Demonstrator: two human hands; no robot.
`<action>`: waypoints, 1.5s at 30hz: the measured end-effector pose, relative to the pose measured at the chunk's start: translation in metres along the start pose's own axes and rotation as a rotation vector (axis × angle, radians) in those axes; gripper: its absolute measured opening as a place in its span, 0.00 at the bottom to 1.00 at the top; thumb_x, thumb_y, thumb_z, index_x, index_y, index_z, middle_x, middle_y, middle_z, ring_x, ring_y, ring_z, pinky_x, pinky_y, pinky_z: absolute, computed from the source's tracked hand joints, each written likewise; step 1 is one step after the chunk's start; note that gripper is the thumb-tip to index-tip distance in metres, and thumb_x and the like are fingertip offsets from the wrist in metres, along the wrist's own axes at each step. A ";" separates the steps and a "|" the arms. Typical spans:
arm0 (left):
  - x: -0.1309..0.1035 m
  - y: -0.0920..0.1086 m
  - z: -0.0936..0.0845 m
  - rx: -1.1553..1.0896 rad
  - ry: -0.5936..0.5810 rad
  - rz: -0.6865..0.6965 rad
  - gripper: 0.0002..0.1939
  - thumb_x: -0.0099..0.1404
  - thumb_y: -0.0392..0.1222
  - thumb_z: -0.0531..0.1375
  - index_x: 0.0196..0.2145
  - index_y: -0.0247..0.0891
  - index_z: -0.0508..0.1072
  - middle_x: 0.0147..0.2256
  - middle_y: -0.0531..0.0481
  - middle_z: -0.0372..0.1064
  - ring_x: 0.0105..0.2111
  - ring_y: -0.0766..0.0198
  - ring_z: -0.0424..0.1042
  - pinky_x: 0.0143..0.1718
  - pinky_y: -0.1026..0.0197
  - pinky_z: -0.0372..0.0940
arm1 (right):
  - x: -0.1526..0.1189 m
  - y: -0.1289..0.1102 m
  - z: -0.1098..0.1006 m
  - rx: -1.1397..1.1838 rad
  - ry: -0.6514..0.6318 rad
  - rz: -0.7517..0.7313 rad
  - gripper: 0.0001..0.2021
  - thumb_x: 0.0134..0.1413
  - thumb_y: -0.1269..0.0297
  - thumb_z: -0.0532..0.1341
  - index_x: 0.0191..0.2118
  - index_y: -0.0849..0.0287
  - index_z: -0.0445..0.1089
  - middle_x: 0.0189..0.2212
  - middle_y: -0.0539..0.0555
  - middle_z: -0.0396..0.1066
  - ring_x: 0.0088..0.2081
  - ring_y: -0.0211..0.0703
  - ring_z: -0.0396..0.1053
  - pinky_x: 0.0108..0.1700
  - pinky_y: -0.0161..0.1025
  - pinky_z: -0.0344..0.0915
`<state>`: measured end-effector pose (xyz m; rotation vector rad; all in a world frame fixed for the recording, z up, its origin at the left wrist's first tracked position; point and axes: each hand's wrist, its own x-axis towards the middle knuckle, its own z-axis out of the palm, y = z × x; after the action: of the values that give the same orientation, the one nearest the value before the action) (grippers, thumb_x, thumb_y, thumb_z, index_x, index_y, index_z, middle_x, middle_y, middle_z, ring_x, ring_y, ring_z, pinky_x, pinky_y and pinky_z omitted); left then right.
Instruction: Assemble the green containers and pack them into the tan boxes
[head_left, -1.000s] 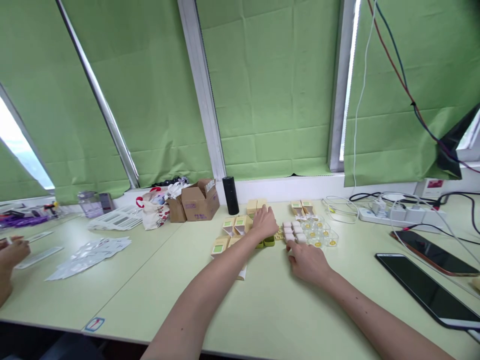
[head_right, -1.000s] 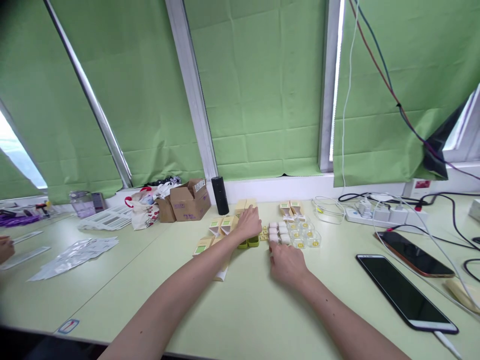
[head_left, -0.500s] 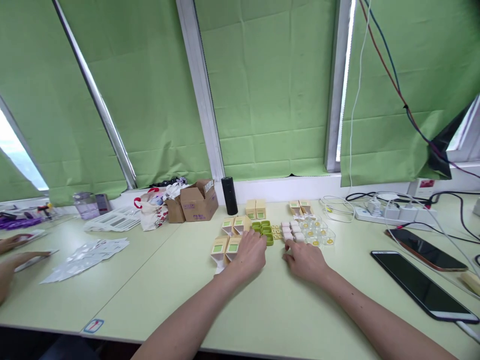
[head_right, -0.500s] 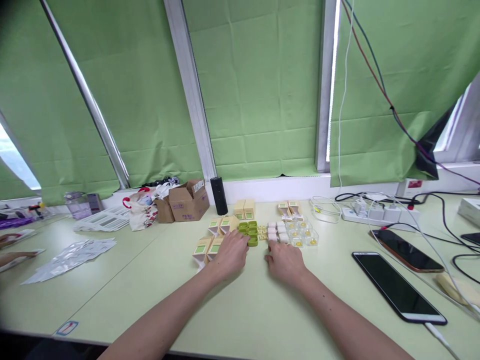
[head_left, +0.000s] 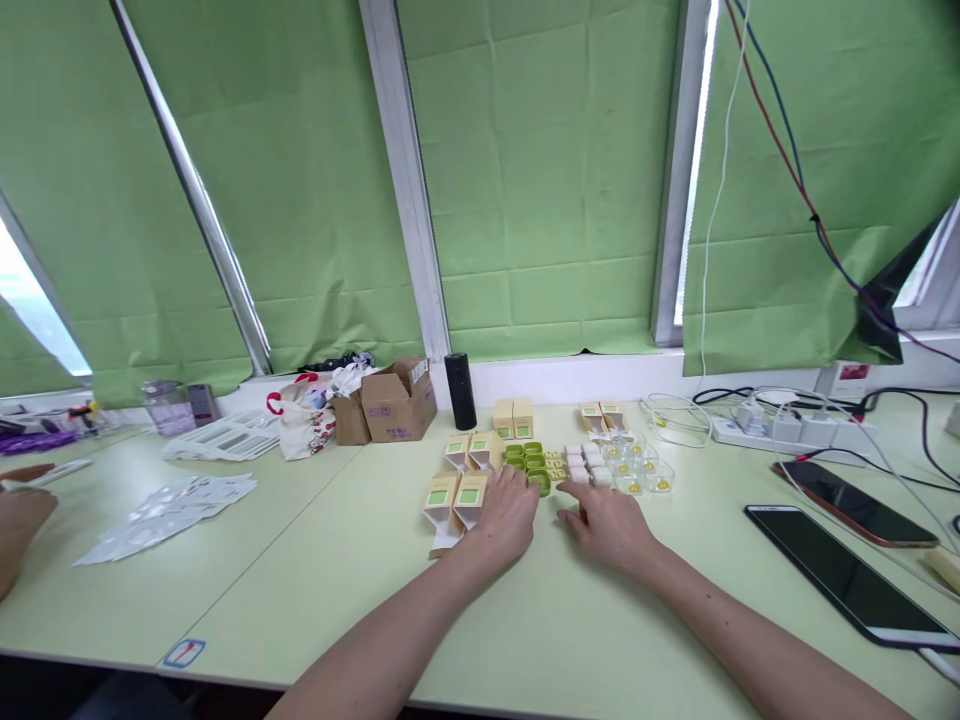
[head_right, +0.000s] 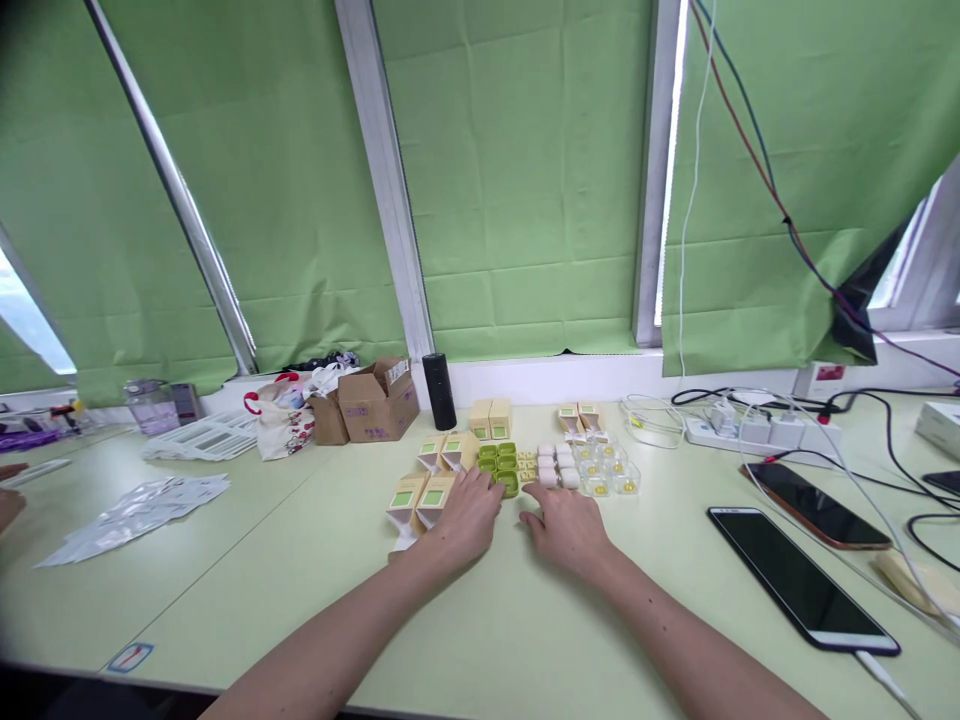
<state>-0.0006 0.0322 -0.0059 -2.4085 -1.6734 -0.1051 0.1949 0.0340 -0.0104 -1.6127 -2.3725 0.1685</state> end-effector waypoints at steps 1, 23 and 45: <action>0.000 0.000 0.000 -0.005 0.004 0.004 0.16 0.67 0.28 0.55 0.45 0.43 0.76 0.46 0.40 0.74 0.53 0.45 0.68 0.52 0.46 0.63 | 0.000 0.000 0.000 0.005 0.003 0.002 0.20 0.69 0.60 0.59 0.64 0.48 0.71 0.46 0.57 0.84 0.47 0.56 0.80 0.42 0.42 0.63; -0.003 0.004 0.008 -0.050 0.262 0.089 0.12 0.66 0.24 0.56 0.37 0.37 0.76 0.38 0.40 0.76 0.42 0.50 0.70 0.42 0.50 0.60 | 0.007 0.013 0.019 0.223 0.277 -0.102 0.21 0.60 0.69 0.65 0.59 0.55 0.68 0.55 0.58 0.76 0.55 0.54 0.74 0.47 0.45 0.68; -0.008 0.007 0.003 -0.407 0.784 0.219 0.24 0.67 0.26 0.58 0.59 0.40 0.69 0.55 0.39 0.74 0.54 0.45 0.70 0.54 0.39 0.68 | 0.011 0.016 0.023 0.753 0.539 -0.283 0.20 0.60 0.68 0.61 0.58 0.50 0.68 0.52 0.58 0.75 0.46 0.51 0.74 0.35 0.44 0.77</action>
<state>0.0023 0.0227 -0.0107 -2.2974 -1.0820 -1.2679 0.1988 0.0509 -0.0345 -0.8268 -1.7693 0.4414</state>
